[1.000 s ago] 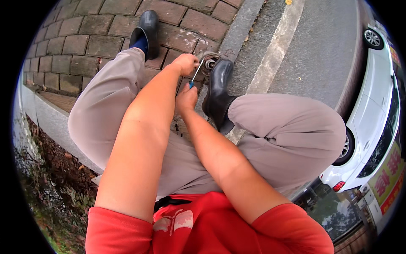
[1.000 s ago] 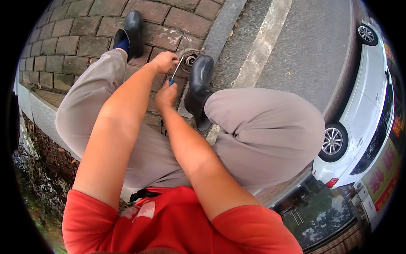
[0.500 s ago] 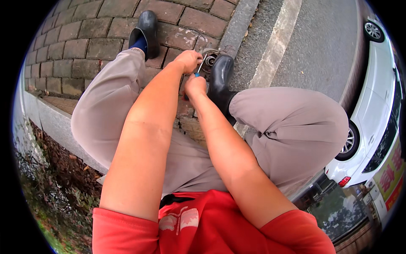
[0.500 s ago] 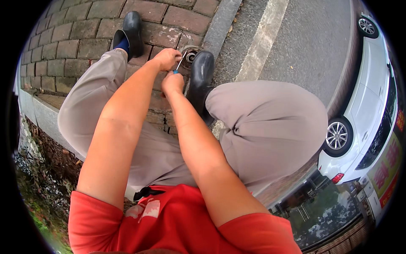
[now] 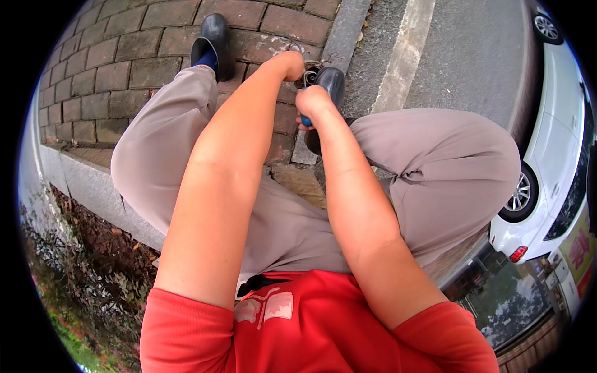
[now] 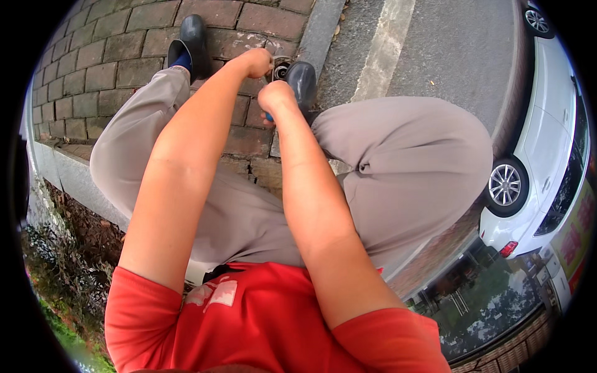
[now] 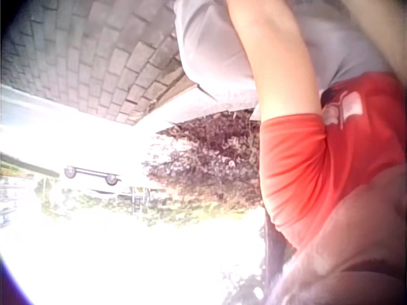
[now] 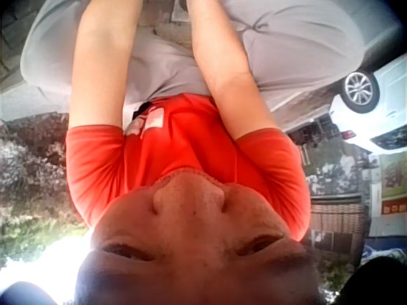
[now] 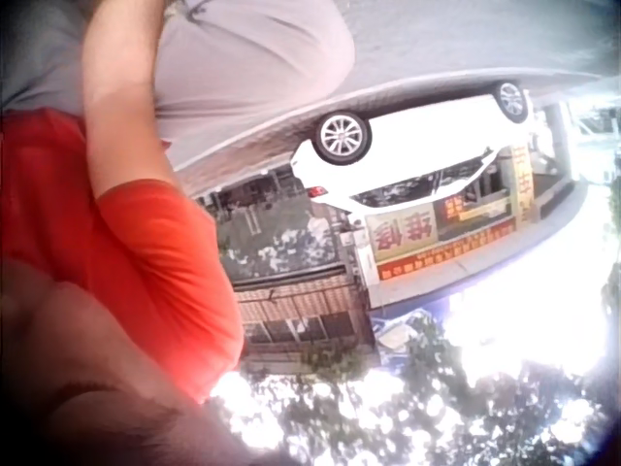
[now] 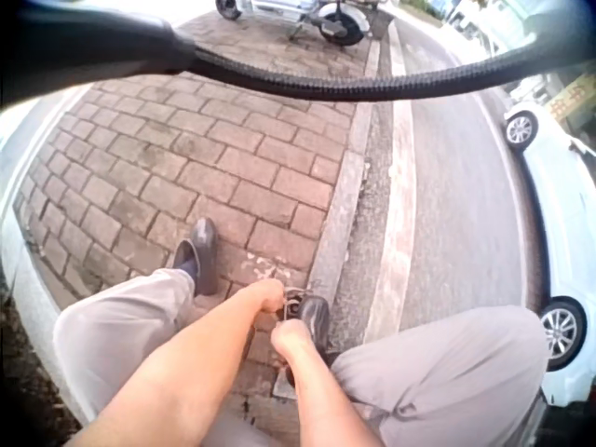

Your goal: The person uses a screwdriver to pry a metal ring and tangled hair out of a circular mechanical component while sitting on a curb.

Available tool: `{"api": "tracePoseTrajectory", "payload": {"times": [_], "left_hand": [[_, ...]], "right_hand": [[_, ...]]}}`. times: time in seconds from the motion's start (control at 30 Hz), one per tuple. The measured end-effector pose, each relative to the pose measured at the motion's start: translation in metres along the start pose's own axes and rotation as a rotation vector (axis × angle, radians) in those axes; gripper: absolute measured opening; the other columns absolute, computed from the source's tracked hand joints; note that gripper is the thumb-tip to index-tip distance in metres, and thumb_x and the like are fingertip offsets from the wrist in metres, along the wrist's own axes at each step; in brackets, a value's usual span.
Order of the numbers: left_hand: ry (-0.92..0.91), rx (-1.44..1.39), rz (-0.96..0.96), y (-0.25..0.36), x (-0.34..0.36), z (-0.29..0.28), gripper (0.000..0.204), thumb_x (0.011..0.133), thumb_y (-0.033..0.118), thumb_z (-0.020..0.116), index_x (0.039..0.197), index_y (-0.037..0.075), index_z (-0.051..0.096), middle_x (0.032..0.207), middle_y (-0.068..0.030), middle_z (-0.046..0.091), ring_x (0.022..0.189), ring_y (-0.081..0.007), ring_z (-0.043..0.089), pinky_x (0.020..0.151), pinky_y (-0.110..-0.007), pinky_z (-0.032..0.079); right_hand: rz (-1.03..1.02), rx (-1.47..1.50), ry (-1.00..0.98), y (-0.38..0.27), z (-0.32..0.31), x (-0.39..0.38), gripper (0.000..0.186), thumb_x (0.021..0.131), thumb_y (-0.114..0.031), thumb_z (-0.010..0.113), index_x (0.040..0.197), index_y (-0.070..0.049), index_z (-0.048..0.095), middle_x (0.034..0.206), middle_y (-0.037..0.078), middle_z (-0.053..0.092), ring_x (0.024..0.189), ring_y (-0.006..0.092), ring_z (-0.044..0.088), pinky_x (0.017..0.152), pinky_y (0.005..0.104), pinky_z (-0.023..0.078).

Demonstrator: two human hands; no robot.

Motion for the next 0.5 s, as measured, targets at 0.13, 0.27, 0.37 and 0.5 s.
{"api": "tracePoseTrajectory", "payload": {"times": [0.13,0.27,0.37,0.5], "left_hand": [[0.017,0.031,0.069,-0.011,-0.007,0.004,0.021,0.086,0.022,0.058,0.086,0.007,0.073,0.092,-0.0193,0.069,0.089,-0.0363,0.065,0.081,-0.044,0.05],[0.093,-0.077,0.07,-0.016,-0.023,0.003,0.023,0.087,0.025,0.058,0.082,0.007,0.071,0.086,-0.0186,0.069,0.083,-0.0355,0.065,0.077,-0.044,0.049],[0.112,-0.126,0.079,-0.013,-0.032,-0.001,0.022,0.087,0.024,0.059,0.084,0.006,0.071,0.088,-0.0187,0.069,0.086,-0.0363,0.065,0.078,-0.044,0.05],[0.05,0.054,-0.08,-0.012,-0.044,-0.005,0.027,0.092,0.024,0.055,0.109,0.009,0.07,0.112,-0.016,0.067,0.105,-0.0335,0.063,0.092,-0.042,0.05]], "right_hand": [[-0.131,0.199,0.221,0.024,0.055,0.011,0.044,0.101,-0.03,0.046,0.094,0.012,0.057,0.08,0.02,0.066,0.058,0.0347,0.067,0.041,0.0431,0.053],[-0.182,0.319,0.388,0.053,0.097,0.052,0.042,0.098,-0.032,0.05,0.104,0.008,0.057,0.104,0.032,0.063,0.098,0.0473,0.062,0.087,0.0514,0.047],[-0.18,0.401,0.46,0.055,0.11,0.068,0.042,0.098,-0.033,0.05,0.102,0.008,0.057,0.1,0.032,0.063,0.097,0.0482,0.06,0.087,0.053,0.046],[-0.199,0.345,0.493,0.051,0.114,0.085,0.046,0.1,-0.034,0.048,0.107,0.011,0.052,0.103,0.025,0.063,0.079,0.0368,0.068,0.049,0.0437,0.059]]}}
Point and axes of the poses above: each hand's wrist, its own x-axis towards the middle knuckle, its own z-axis out of the palm, y = z × x, the point moved 5 cm from there along x, towards the middle knuckle
